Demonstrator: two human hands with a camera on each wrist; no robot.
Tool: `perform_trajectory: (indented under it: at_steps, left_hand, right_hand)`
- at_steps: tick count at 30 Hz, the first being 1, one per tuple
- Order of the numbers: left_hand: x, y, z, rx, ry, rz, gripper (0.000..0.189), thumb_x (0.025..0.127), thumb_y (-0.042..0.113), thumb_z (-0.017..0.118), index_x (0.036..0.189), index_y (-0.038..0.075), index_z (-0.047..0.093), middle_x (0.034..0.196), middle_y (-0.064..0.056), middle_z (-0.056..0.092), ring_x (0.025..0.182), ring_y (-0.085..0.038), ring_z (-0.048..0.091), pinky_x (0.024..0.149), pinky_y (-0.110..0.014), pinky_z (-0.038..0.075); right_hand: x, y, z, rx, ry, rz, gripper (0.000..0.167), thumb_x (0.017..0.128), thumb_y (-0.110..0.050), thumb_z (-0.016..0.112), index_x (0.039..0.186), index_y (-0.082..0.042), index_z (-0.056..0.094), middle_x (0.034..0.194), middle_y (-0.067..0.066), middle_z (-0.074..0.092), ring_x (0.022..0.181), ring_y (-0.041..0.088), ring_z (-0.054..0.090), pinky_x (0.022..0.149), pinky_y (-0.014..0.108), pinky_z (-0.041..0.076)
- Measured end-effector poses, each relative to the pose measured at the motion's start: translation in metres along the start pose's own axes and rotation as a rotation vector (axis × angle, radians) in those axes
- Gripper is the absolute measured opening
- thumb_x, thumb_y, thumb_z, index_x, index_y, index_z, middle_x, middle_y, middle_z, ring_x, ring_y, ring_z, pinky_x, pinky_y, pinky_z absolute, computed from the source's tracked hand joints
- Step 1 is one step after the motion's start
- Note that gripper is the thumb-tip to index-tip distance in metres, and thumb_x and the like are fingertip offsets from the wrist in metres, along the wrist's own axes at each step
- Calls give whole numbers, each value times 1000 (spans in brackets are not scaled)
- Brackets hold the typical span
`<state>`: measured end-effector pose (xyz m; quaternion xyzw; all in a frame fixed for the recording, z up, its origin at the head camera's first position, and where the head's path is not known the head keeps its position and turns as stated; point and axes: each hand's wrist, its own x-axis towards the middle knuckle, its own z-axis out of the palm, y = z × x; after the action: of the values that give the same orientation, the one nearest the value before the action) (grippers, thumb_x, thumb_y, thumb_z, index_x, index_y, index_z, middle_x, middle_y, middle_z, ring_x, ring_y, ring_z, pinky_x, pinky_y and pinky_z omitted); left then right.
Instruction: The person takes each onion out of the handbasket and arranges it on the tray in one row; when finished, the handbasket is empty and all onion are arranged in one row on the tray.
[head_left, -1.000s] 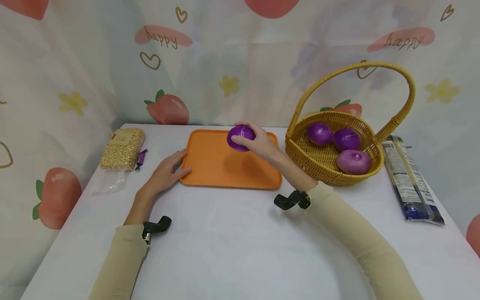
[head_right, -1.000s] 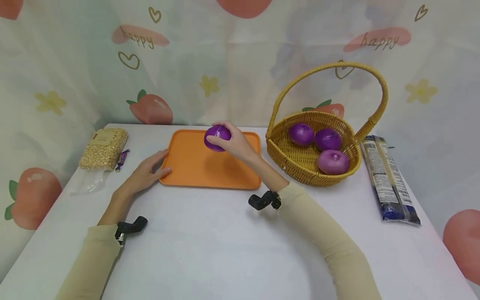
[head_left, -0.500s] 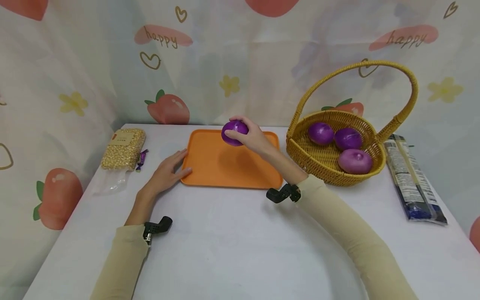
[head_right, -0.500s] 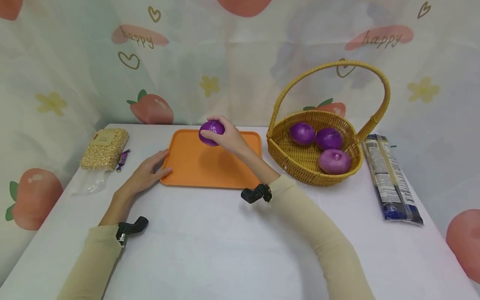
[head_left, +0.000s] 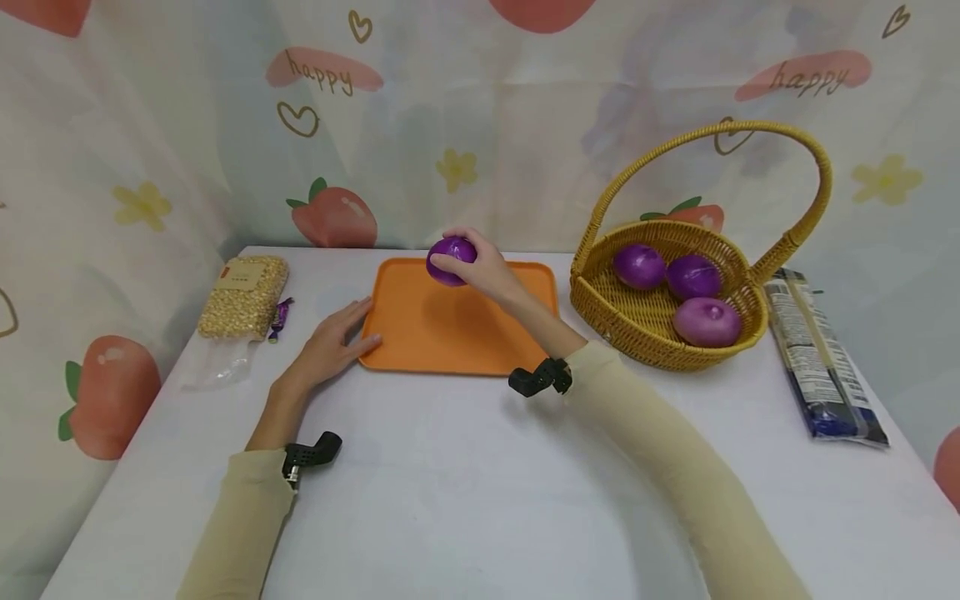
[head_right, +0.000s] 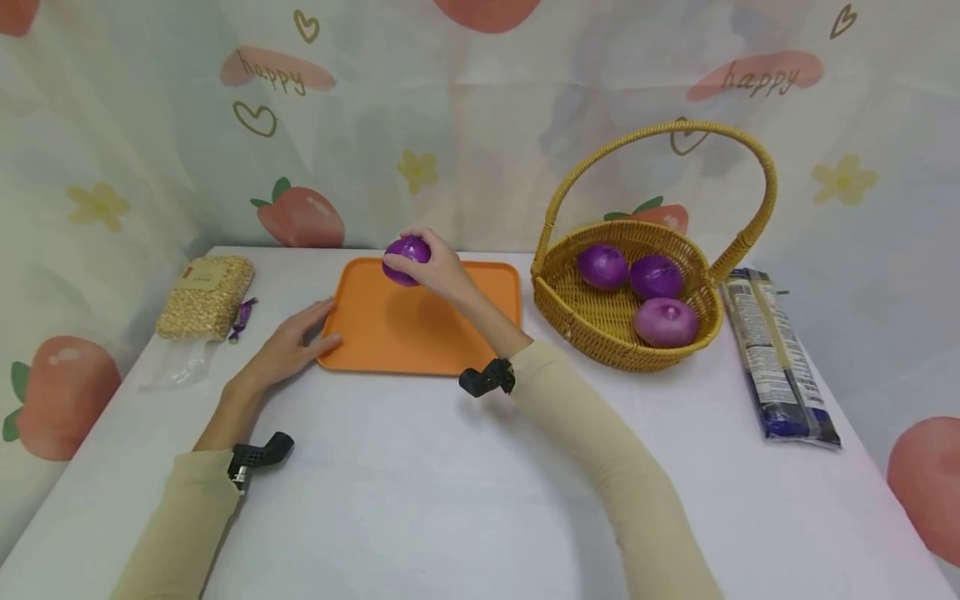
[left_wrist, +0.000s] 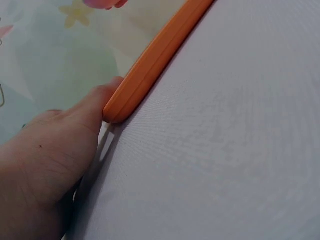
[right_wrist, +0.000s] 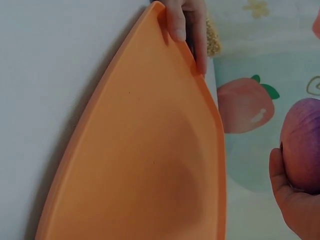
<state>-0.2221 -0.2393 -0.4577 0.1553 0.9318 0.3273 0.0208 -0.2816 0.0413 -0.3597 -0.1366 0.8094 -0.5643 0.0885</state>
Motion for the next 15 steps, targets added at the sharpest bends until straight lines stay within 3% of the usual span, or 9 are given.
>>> perform_trajectory:
  at_steps: [15]
  left_hand:
    - [-1,3,-1,10,-14,-23,74,93,41,63,153,14,30,161,-7,28,150,-33,20,122,-56,17]
  right_hand:
    - [21,4,17,-46,19,21,56,90,-41,66,137,-18,47,144,9,46,130,30,47,103,46,50]
